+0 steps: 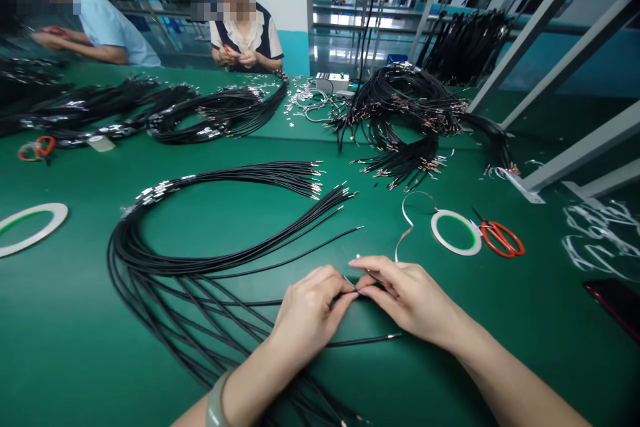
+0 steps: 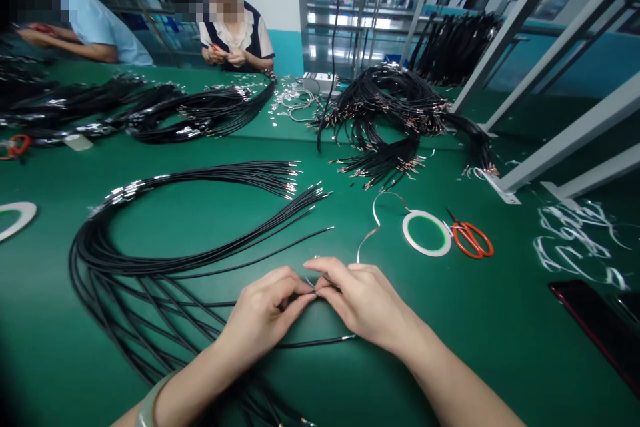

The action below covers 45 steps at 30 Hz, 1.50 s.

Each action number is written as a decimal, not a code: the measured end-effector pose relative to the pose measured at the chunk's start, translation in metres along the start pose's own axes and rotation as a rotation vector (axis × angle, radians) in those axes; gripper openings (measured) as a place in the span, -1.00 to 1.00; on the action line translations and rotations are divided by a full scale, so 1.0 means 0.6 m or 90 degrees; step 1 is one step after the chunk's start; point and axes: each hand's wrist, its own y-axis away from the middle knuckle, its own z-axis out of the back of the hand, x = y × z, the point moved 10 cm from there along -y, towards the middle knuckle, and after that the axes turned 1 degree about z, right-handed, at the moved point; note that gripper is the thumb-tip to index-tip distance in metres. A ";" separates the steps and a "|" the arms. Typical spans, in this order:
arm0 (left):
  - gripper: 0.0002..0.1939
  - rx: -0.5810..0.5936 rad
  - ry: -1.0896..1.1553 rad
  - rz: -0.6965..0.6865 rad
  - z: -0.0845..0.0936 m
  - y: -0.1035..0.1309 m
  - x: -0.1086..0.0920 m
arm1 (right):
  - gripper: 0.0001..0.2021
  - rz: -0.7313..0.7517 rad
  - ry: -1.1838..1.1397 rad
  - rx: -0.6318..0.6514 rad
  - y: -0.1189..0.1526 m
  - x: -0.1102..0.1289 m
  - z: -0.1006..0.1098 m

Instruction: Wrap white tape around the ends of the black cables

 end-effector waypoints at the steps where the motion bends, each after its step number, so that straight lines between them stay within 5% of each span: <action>1: -0.85 0.003 -0.006 0.001 -0.001 0.000 0.000 | -0.66 0.017 0.041 0.003 0.001 0.006 -0.001; 10: -0.77 0.041 -0.060 0.060 -0.016 -0.002 0.012 | -0.65 0.164 0.293 0.017 0.014 0.057 -0.019; 16: -0.80 0.050 -0.057 0.085 -0.018 -0.001 0.019 | -0.65 0.143 0.300 0.018 0.012 0.054 -0.030; 29: -0.89 0.043 0.017 -0.057 -0.005 -0.001 -0.012 | -0.66 -0.179 -0.284 0.034 0.006 -0.035 -0.020; 33: -0.87 0.049 0.043 -0.120 0.001 0.001 -0.024 | -0.67 -0.210 -0.488 0.046 0.008 -0.042 -0.032; 39: -0.85 0.042 0.096 -0.188 0.011 0.003 -0.040 | -0.64 -0.211 -0.576 0.062 0.008 -0.042 -0.036; 45: -0.86 0.033 0.213 -0.057 0.014 -0.003 -0.024 | -0.58 -0.241 -0.671 0.051 0.005 -0.057 -0.039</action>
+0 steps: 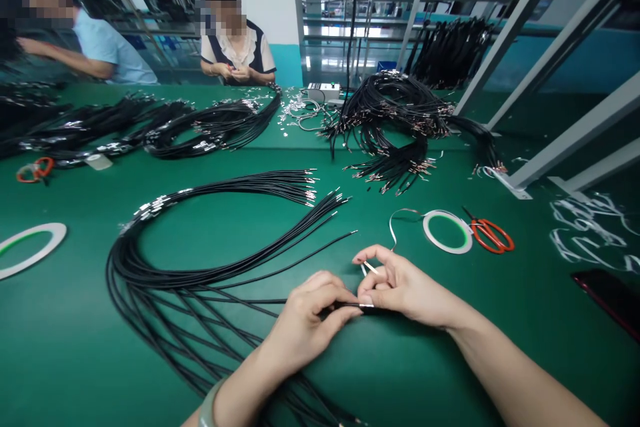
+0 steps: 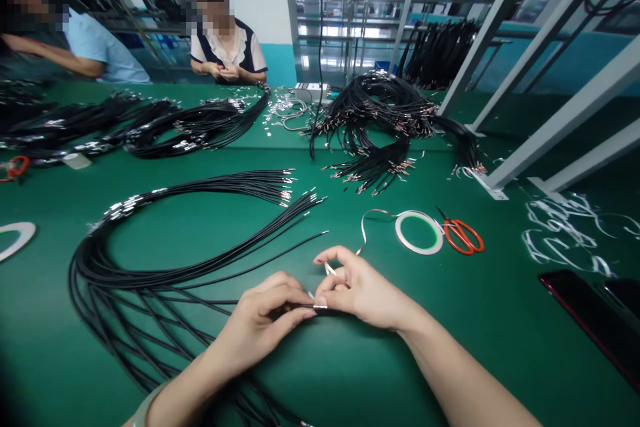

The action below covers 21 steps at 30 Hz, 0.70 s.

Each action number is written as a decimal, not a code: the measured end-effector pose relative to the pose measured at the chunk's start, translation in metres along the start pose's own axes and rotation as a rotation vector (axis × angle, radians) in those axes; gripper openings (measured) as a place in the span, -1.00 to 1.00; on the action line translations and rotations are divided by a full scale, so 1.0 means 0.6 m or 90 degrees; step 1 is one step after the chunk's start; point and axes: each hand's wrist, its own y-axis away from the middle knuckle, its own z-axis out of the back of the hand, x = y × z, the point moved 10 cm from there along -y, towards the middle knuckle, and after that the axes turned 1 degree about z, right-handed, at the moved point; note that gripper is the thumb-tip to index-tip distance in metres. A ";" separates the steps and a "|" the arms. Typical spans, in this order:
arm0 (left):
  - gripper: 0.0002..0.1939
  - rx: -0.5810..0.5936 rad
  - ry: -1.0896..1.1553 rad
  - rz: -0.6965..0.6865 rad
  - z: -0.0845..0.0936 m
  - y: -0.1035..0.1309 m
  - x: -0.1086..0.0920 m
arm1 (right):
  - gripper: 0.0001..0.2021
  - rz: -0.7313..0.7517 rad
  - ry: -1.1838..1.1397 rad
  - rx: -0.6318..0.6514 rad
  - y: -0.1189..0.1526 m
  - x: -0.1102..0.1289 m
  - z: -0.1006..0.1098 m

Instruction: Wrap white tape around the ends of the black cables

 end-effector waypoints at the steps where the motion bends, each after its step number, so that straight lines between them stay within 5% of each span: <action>1: -0.84 -0.007 0.027 0.031 0.001 -0.001 0.006 | -0.56 -0.006 -0.013 -0.010 -0.001 -0.002 0.004; 7: -0.84 -0.093 0.247 0.198 0.017 -0.002 0.059 | -0.59 -0.039 -0.042 -0.073 -0.007 -0.012 0.015; 12: -0.75 -0.138 0.472 0.358 0.013 0.010 0.112 | -0.66 0.119 -0.044 -0.241 -0.005 0.014 0.027; 21: -0.68 -0.155 0.545 0.377 0.008 0.012 0.116 | -0.63 0.210 0.043 -0.366 0.003 0.022 0.007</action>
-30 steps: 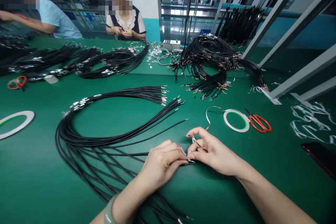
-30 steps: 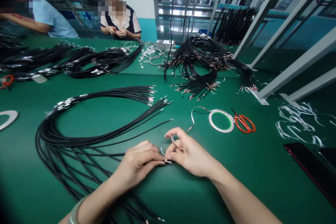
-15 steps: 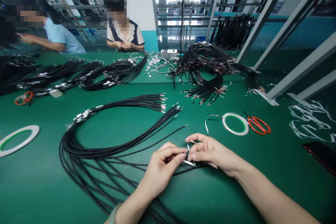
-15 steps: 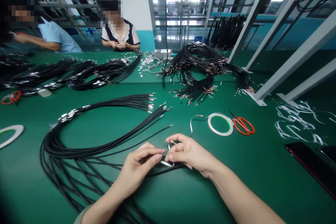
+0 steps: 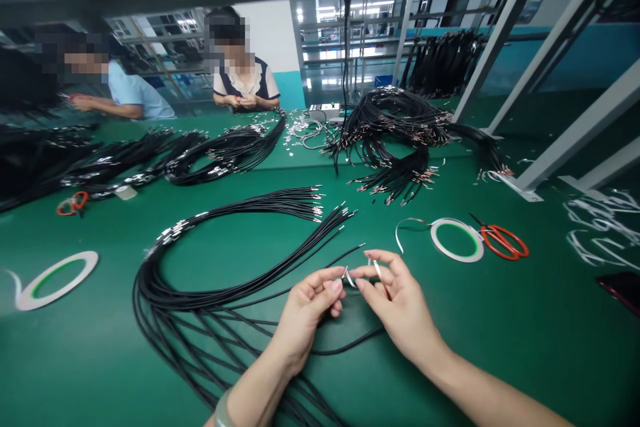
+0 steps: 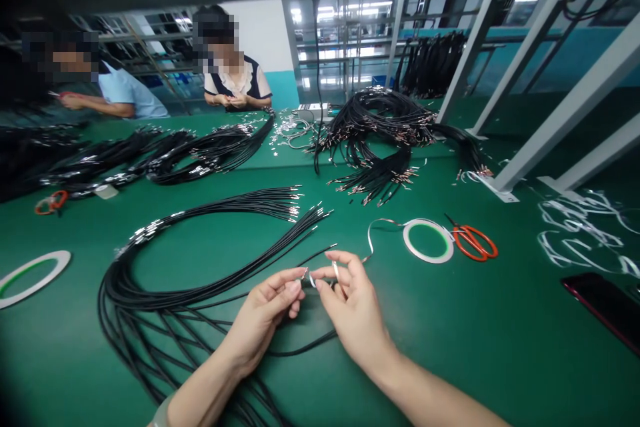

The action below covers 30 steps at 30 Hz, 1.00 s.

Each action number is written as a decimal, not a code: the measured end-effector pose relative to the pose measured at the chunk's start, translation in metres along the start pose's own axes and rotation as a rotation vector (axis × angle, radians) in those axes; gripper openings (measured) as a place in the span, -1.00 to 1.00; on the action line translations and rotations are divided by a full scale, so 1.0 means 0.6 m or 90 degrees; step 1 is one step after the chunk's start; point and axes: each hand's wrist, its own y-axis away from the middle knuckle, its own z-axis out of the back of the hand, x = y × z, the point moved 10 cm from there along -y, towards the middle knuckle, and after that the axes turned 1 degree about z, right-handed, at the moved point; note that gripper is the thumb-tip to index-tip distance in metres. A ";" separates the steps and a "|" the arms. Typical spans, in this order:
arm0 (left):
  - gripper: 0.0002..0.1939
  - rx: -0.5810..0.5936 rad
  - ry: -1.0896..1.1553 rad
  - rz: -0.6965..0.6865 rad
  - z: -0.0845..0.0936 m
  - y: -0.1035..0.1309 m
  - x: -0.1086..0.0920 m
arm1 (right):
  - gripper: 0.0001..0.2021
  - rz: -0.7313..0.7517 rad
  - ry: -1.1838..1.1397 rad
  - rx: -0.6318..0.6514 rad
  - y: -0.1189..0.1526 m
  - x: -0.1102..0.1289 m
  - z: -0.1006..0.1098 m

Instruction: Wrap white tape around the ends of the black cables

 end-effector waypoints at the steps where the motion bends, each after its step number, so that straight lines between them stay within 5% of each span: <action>1: -0.68 0.000 -0.006 -0.008 0.000 0.000 -0.001 | -0.63 0.004 0.005 -0.007 0.000 0.002 0.001; 13: -0.71 -0.026 -0.125 -0.068 -0.008 0.003 -0.013 | -0.59 0.009 -0.021 -0.003 -0.007 0.001 -0.002; 22: -0.79 -0.124 -0.218 -0.172 0.001 0.012 -0.029 | -0.65 -0.008 -0.018 -0.016 -0.001 0.003 -0.002; 30: -0.77 -0.065 -0.128 -0.092 -0.005 0.004 -0.019 | -0.71 0.003 0.010 -0.030 0.003 0.004 -0.002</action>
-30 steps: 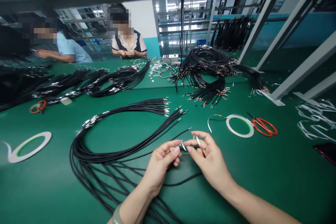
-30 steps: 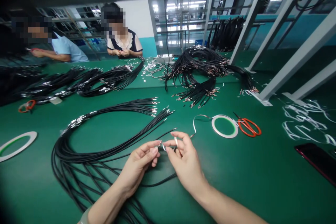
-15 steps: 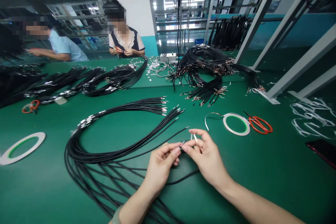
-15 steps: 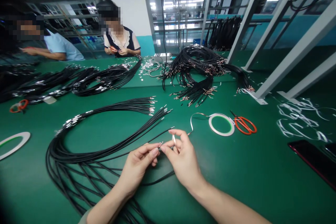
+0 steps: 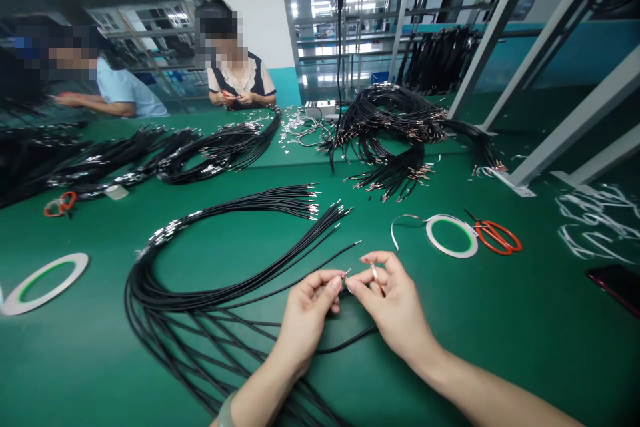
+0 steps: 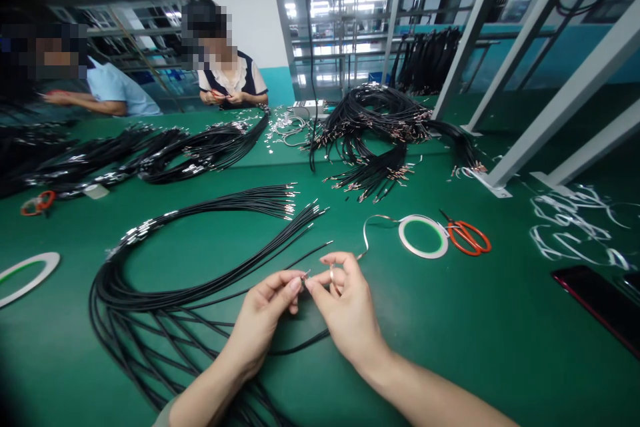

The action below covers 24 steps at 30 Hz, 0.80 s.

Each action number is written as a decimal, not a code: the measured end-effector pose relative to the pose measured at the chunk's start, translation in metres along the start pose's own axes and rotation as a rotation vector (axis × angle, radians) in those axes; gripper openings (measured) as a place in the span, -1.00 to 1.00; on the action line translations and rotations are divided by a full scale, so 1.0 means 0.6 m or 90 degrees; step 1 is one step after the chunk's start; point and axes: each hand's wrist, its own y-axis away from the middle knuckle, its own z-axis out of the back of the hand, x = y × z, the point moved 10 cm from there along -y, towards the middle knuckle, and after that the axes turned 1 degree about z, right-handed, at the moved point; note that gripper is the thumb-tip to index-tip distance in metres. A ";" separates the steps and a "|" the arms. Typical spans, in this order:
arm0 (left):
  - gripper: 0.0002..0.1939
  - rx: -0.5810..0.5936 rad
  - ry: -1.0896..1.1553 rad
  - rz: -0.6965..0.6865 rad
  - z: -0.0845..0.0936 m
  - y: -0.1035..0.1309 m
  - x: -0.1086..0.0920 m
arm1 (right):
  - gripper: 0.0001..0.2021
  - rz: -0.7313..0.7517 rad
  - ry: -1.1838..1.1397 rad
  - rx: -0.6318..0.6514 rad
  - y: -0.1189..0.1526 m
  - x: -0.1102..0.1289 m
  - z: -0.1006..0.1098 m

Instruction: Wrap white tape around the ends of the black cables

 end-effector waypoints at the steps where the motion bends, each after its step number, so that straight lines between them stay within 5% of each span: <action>1: -0.77 0.006 0.011 0.009 -0.001 0.000 0.001 | -0.72 0.003 0.002 -0.003 0.001 -0.001 0.000; 24: -0.73 0.019 0.072 0.007 -0.002 -0.003 0.006 | -0.71 0.034 -0.018 -0.040 0.008 -0.003 0.004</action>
